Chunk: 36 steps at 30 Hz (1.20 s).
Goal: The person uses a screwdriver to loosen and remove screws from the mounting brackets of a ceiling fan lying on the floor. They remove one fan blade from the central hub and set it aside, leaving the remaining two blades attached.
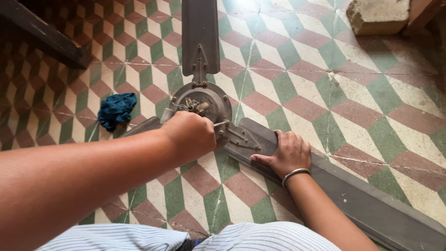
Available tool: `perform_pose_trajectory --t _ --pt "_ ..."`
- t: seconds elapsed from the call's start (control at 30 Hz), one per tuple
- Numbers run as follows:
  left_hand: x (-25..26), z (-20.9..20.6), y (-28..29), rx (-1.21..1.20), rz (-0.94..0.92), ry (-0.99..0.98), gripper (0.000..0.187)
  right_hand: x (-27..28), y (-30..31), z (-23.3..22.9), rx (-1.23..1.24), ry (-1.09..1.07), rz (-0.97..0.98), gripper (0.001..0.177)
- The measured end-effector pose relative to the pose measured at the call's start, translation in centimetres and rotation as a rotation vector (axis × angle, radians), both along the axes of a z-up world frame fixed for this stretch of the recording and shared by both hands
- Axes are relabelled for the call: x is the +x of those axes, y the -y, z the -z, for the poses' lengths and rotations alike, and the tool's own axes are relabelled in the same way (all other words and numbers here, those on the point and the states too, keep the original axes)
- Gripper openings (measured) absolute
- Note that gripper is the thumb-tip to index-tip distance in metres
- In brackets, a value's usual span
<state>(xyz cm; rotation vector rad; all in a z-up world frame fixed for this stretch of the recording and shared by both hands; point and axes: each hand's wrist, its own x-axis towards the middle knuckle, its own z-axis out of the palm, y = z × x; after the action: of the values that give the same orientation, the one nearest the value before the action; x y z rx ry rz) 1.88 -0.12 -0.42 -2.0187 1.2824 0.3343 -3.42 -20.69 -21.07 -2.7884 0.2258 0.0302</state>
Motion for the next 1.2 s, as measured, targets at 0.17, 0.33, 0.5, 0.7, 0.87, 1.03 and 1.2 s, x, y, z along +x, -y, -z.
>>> perform_pose_trajectory --t 0.17,0.33,0.5,0.7,0.87,1.03,1.2 --pt "0.5 -0.3 1.6 0.121 -0.116 -0.017 0.010 0.3 0.1 0.3 0.002 -0.079 -0.007 0.119" --pt "0.4 -1.3 4.9 0.161 -0.174 -0.040 0.010 0.2 0.0 0.1 0.009 -0.049 -0.007 0.117" --pt "0.8 -2.3 4.9 0.244 -0.235 -0.032 0.024 -0.3 -0.2 0.6 0.002 0.036 -0.008 0.114" --pt "0.8 -1.4 2.7 0.054 -0.307 0.062 0.021 0.1 0.1 1.4 -0.021 0.064 -0.005 0.116" --pt "1.3 -0.9 2.1 0.091 -0.202 -0.005 0.013 0.0 0.4 1.9 -0.037 0.049 -0.002 0.116" --pt "0.3 -0.5 2.7 0.221 -0.016 -0.015 0.016 -0.3 0.1 1.1 -0.058 0.084 -0.006 0.117" --pt "0.4 -0.8 0.6 0.083 -0.180 -0.024 0.013 -0.4 -0.2 0.9 -0.059 0.021 -0.008 0.118"
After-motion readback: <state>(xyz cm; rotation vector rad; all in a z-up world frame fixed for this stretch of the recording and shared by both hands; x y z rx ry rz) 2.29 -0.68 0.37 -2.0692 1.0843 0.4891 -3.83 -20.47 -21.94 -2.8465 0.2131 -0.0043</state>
